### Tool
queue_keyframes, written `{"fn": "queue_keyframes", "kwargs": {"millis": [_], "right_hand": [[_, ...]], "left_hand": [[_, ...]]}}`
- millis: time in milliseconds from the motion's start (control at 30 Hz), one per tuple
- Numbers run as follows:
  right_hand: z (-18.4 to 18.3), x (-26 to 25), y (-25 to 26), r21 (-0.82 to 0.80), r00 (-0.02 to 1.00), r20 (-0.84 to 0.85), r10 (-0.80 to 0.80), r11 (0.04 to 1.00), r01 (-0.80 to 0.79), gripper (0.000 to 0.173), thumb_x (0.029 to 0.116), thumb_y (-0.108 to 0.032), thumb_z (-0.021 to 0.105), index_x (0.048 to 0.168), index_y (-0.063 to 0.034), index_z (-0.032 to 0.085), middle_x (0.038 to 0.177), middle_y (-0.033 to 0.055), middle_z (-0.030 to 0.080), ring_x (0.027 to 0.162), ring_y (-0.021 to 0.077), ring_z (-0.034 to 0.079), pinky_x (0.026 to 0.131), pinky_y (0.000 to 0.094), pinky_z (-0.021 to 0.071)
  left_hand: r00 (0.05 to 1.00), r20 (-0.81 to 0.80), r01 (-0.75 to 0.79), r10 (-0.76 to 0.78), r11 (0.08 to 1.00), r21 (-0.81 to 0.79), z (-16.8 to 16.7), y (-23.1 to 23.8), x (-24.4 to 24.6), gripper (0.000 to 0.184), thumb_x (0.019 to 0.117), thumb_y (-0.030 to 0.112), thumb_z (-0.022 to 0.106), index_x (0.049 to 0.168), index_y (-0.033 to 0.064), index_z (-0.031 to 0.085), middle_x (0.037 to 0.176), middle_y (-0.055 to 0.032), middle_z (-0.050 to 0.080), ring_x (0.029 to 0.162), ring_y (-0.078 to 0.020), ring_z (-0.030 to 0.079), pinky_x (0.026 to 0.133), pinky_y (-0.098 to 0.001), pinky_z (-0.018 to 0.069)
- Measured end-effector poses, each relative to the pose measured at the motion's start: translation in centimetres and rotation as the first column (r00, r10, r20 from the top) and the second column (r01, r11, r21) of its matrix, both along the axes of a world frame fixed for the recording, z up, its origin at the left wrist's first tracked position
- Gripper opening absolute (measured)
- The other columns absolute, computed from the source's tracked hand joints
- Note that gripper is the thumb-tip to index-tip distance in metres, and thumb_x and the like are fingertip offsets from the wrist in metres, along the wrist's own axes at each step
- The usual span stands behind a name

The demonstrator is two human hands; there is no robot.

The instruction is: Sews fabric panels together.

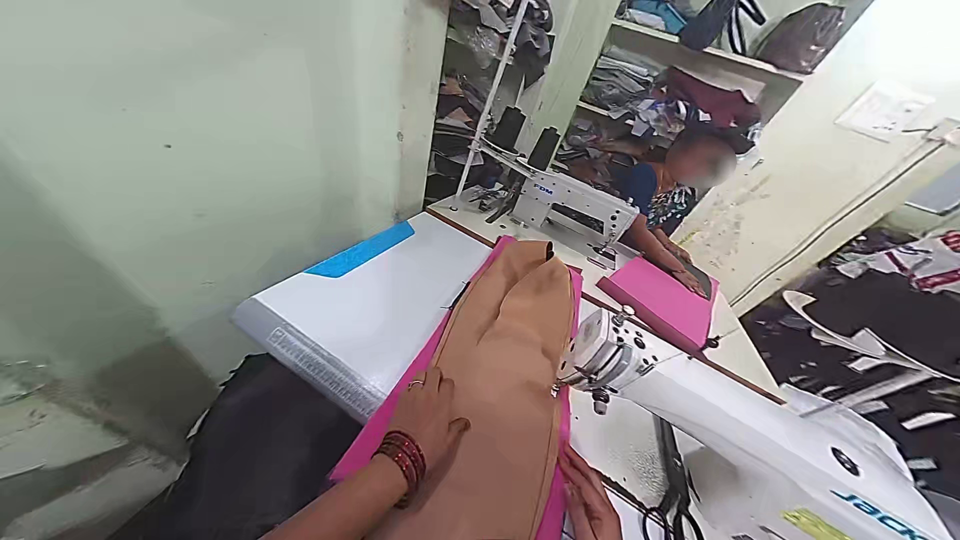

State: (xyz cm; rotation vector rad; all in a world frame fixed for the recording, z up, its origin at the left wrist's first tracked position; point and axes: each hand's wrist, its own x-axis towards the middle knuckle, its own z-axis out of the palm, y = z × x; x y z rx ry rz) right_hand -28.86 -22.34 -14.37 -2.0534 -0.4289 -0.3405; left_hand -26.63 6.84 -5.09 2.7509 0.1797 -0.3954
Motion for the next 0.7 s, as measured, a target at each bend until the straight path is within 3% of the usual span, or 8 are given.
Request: {"fn": "queue_keyframes", "kwargs": {"millis": [167, 233, 333, 433, 533, 600, 633, 700], "right_hand": [[2.2, -1.9, 2.9, -0.252, 0.987, 0.027, -0.158, 0.955, 0.16, 0.039, 0.0902, -0.024, 0.068, 0.112, 0.0078, 0.075, 0.134, 0.0295, 0.063, 0.126, 0.0494, 0.058, 0.11, 0.0598, 0.0428], [3.0, -2.3, 3.5, -0.298, 0.978, 0.031, -0.204, 0.933, 0.204, 0.04, 0.086, -0.026, 0.074, 0.111, 0.0057, 0.076, 0.131, 0.0272, 0.065, 0.126, 0.0493, 0.057, 0.11, 0.0612, 0.0418], [3.5, -2.7, 4.0, -0.286, 0.968, 0.015, -0.251, 0.926, 0.245, 0.041, 0.0817, -0.026, 0.078, 0.109, 0.005, 0.077, 0.129, 0.0274, 0.065, 0.125, 0.0504, 0.056, 0.109, 0.0616, 0.0418], [4.0, -2.9, 4.5, -0.227, 0.965, -0.072, -0.251, 0.946, 0.229, 0.04, 0.0828, -0.025, 0.078, 0.109, 0.0046, 0.077, 0.128, 0.0282, 0.065, 0.124, 0.0499, 0.056, 0.107, 0.0612, 0.0428], [5.2, -2.9, 4.9, -0.098, 0.962, -0.166, -0.215, 0.975, 0.201, 0.042, 0.0878, -0.023, 0.073, 0.116, 0.0079, 0.073, 0.123, 0.0282, 0.065, 0.112, 0.0401, 0.062, 0.093, 0.0508, 0.0517], [6.1, -3.6, 5.2, 0.133, 0.945, -0.3, -0.133, 0.975, 0.18, 0.043, 0.0919, -0.014, 0.067, 0.125, 0.0123, 0.063, 0.119, 0.0198, 0.068, 0.104, 0.0208, 0.068, 0.088, 0.0347, 0.0575], [6.5, -4.0, 5.6, 0.312, 0.918, -0.395, -0.035, 0.935, 0.17, 0.045, 0.0946, -0.009, 0.062, 0.133, 0.0135, 0.052, 0.114, 0.0145, 0.07, 0.099, 0.0133, 0.07, 0.087, 0.0291, 0.0582], [6.7, -4.7, 6.4, 0.613, 0.818, -0.533, 0.217, 0.765, 0.197, 0.046, 0.1013, -0.008, 0.048, 0.143, 0.0052, 0.035, 0.1, 0.0077, 0.072, 0.084, 0.0122, 0.072, 0.077, 0.0294, 0.0596]], "left_hand": [[0.997, -0.02, 0.069, -0.07, 0.997, -0.046, 0.4, -0.4, 0.4, 0.053, 0.1044, 0.036, 0.057, 0.141, -0.0029, 0.055, 0.147, -0.0252, 0.051, 0.139, -0.0431, 0.047, 0.113, -0.0548, 0.0399], [0.993, -0.033, 0.105, -0.11, 0.987, -0.125, 0.6, -0.6, 0.9, 0.045, 0.1066, 0.028, 0.054, 0.138, -0.0027, 0.057, 0.143, -0.0244, 0.055, 0.135, -0.0418, 0.052, 0.113, -0.0552, 0.0406], [0.984, 0.112, 0.166, -0.136, 0.928, -0.332, 1.0, 0.0, 1.4, 0.037, 0.1077, 0.018, 0.05, 0.135, -0.0054, 0.059, 0.135, -0.0256, 0.061, 0.128, -0.0398, 0.059, 0.11, -0.053, 0.0441], [0.974, 0.204, 0.194, -0.103, 0.841, -0.505, 2.7, 0.8, 2.2, 0.034, 0.1065, 0.013, 0.053, 0.131, -0.0082, 0.06, 0.128, -0.0279, 0.063, 0.122, -0.0396, 0.061, 0.109, -0.0511, 0.0442], [0.972, 0.221, 0.184, -0.076, 0.832, -0.524, 3.0, 1.4, 3.8, 0.031, 0.1051, 0.012, 0.055, 0.128, -0.0073, 0.062, 0.126, -0.0255, 0.063, 0.119, -0.037, 0.061, 0.107, -0.0507, 0.0448], [0.972, 0.22, 0.183, -0.086, 0.862, -0.472, 2.2, 1.8, 4.7, 0.029, 0.1032, 0.009, 0.057, 0.127, -0.0078, 0.063, 0.129, -0.0261, 0.063, 0.123, -0.0384, 0.06, 0.109, -0.0526, 0.0438], [0.973, 0.202, 0.191, -0.113, 0.884, -0.426, 1.5, 2.1, 5.0, 0.03, 0.103, 0.009, 0.057, 0.128, -0.008, 0.062, 0.13, -0.0267, 0.062, 0.124, -0.0397, 0.06, 0.11, -0.0537, 0.0435], [0.976, 0.098, 0.213, -0.193, 0.937, -0.276, 0.4, 2.5, 5.1, 0.035, 0.1047, 0.014, 0.057, 0.134, -0.0054, 0.057, 0.136, -0.0261, 0.059, 0.126, -0.0415, 0.059, 0.108, -0.056, 0.0447]]}}
